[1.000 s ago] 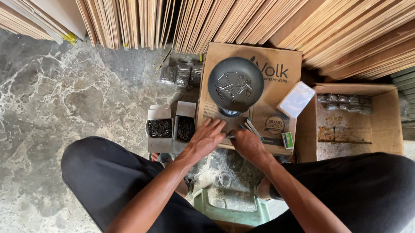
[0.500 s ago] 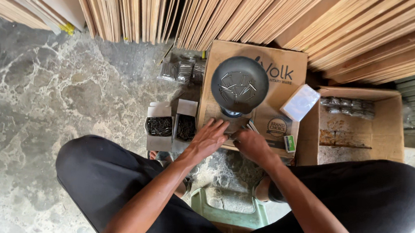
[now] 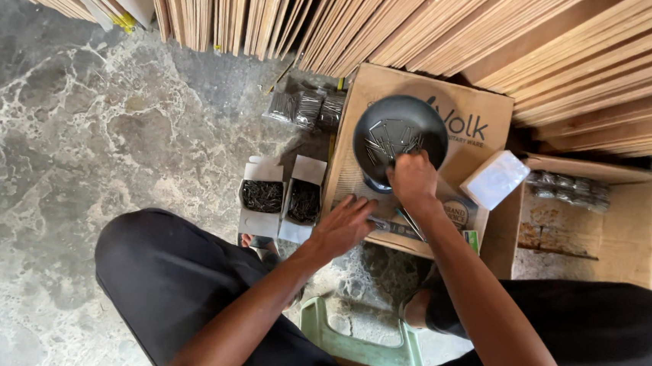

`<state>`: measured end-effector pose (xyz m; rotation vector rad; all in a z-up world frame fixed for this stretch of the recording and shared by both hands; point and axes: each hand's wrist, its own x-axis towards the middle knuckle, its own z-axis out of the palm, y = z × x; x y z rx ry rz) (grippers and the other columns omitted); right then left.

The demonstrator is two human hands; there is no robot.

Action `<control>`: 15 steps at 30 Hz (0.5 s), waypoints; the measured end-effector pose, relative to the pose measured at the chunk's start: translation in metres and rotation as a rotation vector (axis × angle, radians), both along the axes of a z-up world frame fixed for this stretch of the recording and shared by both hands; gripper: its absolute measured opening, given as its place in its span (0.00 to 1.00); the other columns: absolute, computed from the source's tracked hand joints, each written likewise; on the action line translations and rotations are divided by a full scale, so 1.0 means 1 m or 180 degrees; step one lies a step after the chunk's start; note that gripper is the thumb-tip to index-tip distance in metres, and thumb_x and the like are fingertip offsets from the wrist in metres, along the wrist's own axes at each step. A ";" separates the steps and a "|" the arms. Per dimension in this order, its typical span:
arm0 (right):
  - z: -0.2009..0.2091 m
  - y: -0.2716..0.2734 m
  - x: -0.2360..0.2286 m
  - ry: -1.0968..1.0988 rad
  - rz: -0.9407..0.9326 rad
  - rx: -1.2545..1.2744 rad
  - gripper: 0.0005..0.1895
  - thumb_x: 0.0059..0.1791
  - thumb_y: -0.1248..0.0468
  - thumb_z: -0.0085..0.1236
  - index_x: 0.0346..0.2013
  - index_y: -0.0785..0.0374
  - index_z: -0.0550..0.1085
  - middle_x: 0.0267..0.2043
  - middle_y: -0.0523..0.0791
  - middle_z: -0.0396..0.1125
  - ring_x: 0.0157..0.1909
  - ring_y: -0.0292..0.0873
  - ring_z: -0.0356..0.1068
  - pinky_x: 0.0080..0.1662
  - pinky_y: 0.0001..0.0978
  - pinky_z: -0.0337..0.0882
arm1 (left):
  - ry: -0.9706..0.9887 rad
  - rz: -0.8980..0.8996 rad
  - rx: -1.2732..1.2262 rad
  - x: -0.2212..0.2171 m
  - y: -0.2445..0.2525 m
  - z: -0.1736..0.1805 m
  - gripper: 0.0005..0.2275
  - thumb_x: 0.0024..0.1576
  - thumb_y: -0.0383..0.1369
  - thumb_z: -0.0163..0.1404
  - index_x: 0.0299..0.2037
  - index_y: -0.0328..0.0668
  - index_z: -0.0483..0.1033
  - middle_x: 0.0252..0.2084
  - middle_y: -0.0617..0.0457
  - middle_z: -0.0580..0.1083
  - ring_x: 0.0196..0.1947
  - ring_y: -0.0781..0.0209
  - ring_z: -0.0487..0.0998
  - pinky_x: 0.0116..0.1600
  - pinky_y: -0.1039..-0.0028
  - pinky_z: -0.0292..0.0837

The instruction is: The person sits on a low stool and sorts small metal fasteners from a black bowl into two white boxes. They pick up the fasteners by hand and place them into the boxes, occasionally adjusting the bowl and boxes.

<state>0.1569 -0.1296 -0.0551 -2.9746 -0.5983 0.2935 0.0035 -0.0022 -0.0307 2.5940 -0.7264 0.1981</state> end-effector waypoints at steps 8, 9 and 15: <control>-0.002 0.015 0.006 0.0267 0.0164 -0.0285 0.18 0.39 0.50 0.59 0.29 0.62 0.75 0.31 0.50 0.68 0.40 0.50 0.69 0.38 0.39 0.73 | -0.0124 0.0178 0.0281 0.006 0.000 0.036 0.05 0.50 0.29 0.48 0.22 0.44 0.70 0.40 0.50 0.64 0.35 0.56 0.64 0.43 0.65 0.60; 0.000 0.015 0.005 0.0187 0.0252 -0.0366 0.20 0.38 0.49 0.58 0.30 0.63 0.74 0.32 0.50 0.69 0.41 0.50 0.69 0.39 0.39 0.73 | -0.0144 0.0189 0.0318 0.006 -0.001 0.035 0.05 0.49 0.29 0.49 0.21 0.44 0.70 0.39 0.50 0.64 0.35 0.56 0.64 0.43 0.66 0.60; 0.042 0.015 0.005 0.0578 -0.0120 0.0190 0.20 0.37 0.51 0.60 0.28 0.67 0.76 0.31 0.56 0.70 0.39 0.56 0.71 0.39 0.45 0.72 | -0.0232 0.0204 0.0356 0.004 -0.001 0.037 0.06 0.51 0.28 0.48 0.21 0.44 0.71 0.38 0.49 0.65 0.35 0.55 0.65 0.43 0.65 0.61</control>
